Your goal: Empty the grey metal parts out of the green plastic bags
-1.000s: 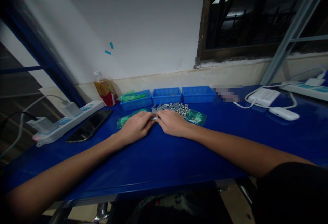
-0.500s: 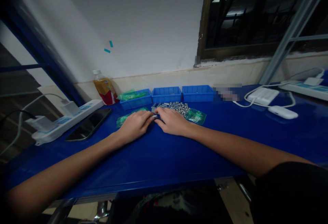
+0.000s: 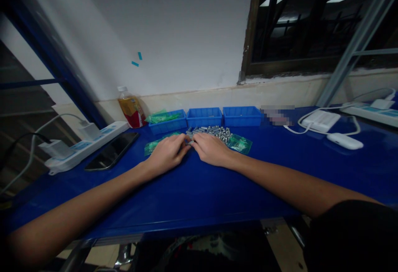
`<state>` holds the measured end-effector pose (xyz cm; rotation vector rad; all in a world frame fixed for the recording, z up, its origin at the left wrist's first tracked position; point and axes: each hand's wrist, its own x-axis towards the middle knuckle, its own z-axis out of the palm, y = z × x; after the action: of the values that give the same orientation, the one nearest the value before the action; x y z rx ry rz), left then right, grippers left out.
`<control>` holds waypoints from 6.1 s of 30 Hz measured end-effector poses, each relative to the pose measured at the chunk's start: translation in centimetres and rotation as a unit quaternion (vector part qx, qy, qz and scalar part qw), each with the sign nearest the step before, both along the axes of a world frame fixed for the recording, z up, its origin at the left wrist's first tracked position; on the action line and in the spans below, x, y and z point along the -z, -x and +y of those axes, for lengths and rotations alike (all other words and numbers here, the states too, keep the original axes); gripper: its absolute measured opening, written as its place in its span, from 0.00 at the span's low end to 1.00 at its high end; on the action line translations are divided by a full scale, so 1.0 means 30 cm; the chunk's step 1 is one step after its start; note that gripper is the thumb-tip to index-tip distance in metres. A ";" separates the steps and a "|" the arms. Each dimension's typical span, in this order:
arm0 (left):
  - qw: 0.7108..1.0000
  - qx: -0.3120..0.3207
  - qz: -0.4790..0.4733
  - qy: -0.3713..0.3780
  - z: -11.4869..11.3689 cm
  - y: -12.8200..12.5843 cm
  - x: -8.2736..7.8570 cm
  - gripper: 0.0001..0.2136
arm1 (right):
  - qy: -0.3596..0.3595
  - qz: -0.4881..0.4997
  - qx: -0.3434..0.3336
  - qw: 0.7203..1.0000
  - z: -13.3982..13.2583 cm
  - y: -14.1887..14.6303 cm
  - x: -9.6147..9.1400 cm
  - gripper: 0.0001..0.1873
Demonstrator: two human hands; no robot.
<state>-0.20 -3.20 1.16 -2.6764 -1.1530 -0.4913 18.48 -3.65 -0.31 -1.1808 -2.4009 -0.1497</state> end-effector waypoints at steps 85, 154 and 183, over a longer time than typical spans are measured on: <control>0.997 -0.059 0.037 -0.015 0.012 -0.007 0.013 0.12 | -0.022 0.062 -0.024 0.998 0.001 -0.010 0.004 0.07; 0.998 -0.014 0.049 -0.035 0.016 -0.008 0.017 0.13 | -0.009 0.064 -0.039 0.997 0.005 -0.004 0.008 0.04; 0.999 -0.016 0.039 -0.026 0.012 -0.007 0.016 0.14 | -0.004 0.071 -0.050 0.996 0.005 -0.005 0.008 0.04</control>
<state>0.01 -2.83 0.66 -2.6039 -1.1425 -0.4014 18.63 -3.48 -0.54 -1.0299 -2.3264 -0.0410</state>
